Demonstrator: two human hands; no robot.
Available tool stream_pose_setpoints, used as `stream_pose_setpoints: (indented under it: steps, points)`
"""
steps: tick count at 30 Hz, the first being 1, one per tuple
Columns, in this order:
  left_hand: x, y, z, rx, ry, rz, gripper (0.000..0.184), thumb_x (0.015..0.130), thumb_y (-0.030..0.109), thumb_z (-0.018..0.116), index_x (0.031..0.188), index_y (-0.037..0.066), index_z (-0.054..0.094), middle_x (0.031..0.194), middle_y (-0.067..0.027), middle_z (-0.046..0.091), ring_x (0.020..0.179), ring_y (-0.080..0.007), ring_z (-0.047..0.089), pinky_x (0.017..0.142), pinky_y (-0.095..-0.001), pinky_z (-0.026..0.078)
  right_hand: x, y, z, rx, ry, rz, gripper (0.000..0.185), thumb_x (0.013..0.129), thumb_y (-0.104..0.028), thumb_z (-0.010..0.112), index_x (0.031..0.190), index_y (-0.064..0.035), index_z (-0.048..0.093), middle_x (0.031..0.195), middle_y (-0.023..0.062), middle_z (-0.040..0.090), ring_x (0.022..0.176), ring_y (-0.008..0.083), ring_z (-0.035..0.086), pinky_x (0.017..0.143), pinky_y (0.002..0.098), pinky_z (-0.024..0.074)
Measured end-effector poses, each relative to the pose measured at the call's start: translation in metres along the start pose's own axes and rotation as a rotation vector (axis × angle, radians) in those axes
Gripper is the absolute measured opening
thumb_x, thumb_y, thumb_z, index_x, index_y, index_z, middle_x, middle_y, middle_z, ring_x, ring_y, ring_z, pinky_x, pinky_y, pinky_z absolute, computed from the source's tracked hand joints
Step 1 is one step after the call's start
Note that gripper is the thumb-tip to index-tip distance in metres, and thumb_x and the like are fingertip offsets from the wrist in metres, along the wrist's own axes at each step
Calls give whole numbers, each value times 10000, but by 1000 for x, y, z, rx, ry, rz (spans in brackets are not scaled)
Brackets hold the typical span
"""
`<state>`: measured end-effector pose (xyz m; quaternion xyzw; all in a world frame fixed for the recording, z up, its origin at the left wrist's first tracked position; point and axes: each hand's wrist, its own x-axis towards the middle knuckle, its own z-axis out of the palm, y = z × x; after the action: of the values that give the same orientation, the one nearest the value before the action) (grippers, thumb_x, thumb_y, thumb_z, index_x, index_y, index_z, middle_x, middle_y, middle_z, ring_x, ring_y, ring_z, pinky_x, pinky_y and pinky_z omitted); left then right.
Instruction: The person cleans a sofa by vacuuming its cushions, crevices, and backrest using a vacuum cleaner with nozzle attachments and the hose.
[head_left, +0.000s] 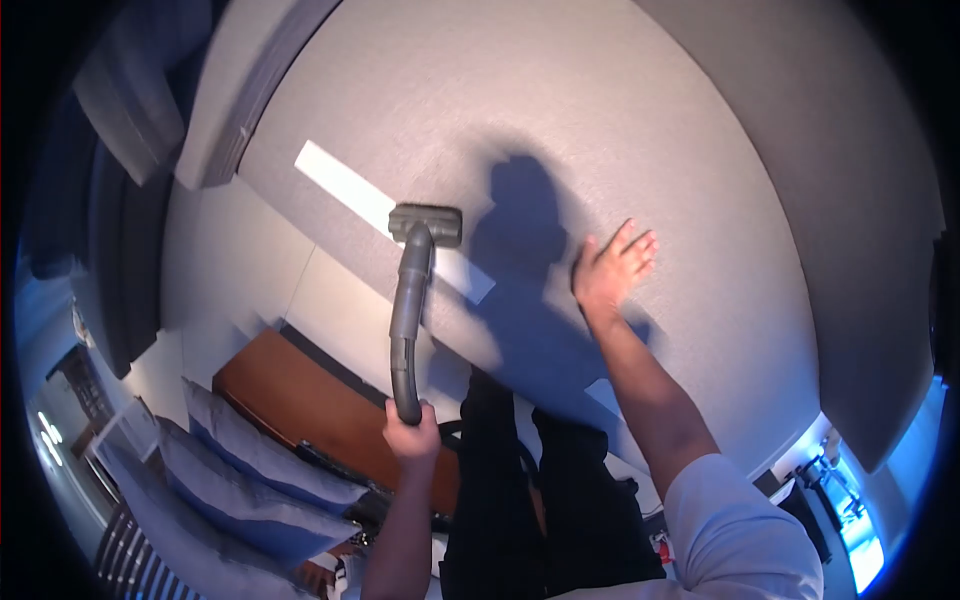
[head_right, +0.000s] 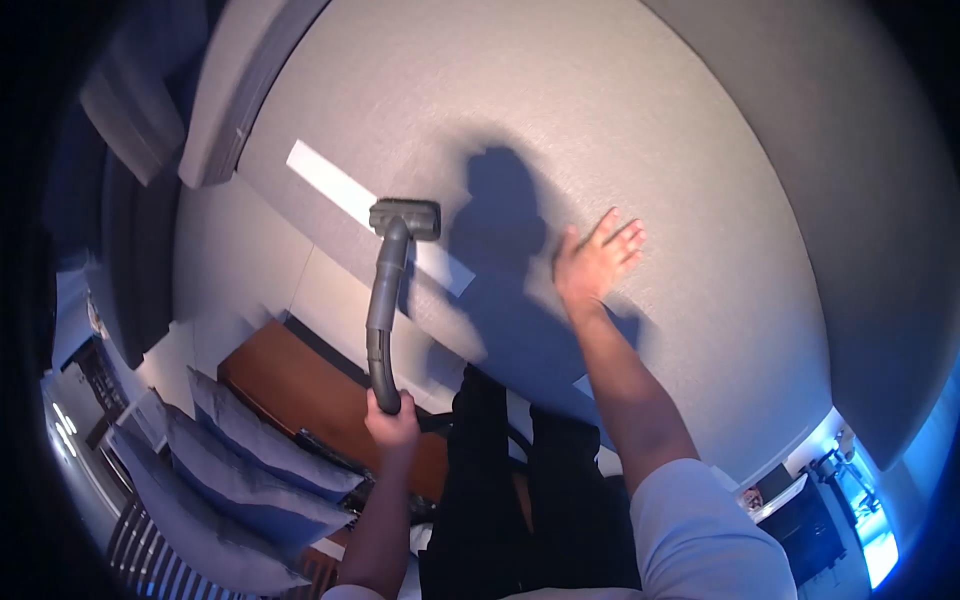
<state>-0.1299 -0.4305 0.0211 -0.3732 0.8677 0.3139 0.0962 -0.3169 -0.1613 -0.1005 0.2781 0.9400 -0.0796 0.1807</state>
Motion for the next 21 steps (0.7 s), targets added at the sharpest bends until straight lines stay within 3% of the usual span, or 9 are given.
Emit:
stream_pose_setpoints:
  steps: [1,5,8,11,13,16,18,20,21]
  points:
    - [-6,-3,-8,-16,5,-86,252,833,172,711,966,-10,600,768,-250,686,762,-441,711,698,-496,546,-10,-26,7,-96,-53,-38,813,1060,-446,439,1603,55,101,1632,391,10,1541,509,-57,1240,602,-23]
    - [76,41,12,-83,29,-94,271,861,191,701,1020,-10,610,828,-226,714,808,-383,737,740,-454,553,-24,-111,14,3,-90,-176,823,1051,-442,461,1601,57,106,1628,397,6,1536,519,-69,1237,608,-31]
    - [151,84,15,-156,50,-17,272,917,235,691,1004,-8,606,832,-208,722,777,-370,727,727,-434,548,-4,-130,27,65,62,-187,818,1052,-446,441,1600,60,105,1626,397,6,1536,518,-73,1235,613,-38]
    - [181,81,13,-175,56,-7,255,907,225,682,990,-2,600,799,-203,709,760,-356,725,720,-434,546,22,-143,30,-42,84,-349,810,1061,-527,300,1626,4,67,1646,365,-28,1544,481,-118,1237,602,-71]
    - [170,80,0,-227,-32,-87,243,902,202,687,996,1,588,777,-195,692,732,-345,712,710,-436,544,39,-161,24,-60,115,-421,810,1060,-529,294,1625,6,70,1649,362,-14,1546,482,-105,1240,600,-61]
    - [116,14,-2,-119,3,-30,215,873,141,684,998,-5,587,770,-192,687,714,-346,707,689,-446,541,58,-191,34,-70,207,-522,811,1051,-535,325,1627,-6,109,1650,361,33,1552,481,-69,1243,604,-27]
    - [73,-19,-6,-185,5,-148,234,842,129,698,997,-11,592,795,-195,695,742,-344,716,713,-443,547,58,-219,26,-65,131,-658,776,1061,-495,340,1625,-6,129,1649,361,38,1549,489,-61,1243,603,-41]
    - [42,-34,-11,-206,47,-258,245,846,147,716,996,-6,596,785,-181,688,736,-333,715,695,-442,545,37,-256,-5,-143,-89,-837,725,1056,-480,391,1613,-42,234,1655,325,119,1563,450,27,1258,588,11]
    - [35,-35,-12,-213,48,-271,254,850,159,721,1005,0,597,797,-179,691,744,-339,718,694,-445,543,32,-258,12,-140,-94,-829,725,1056,-480,391,1613,-42,234,1655,325,119,1563,450,27,1258,588,11]
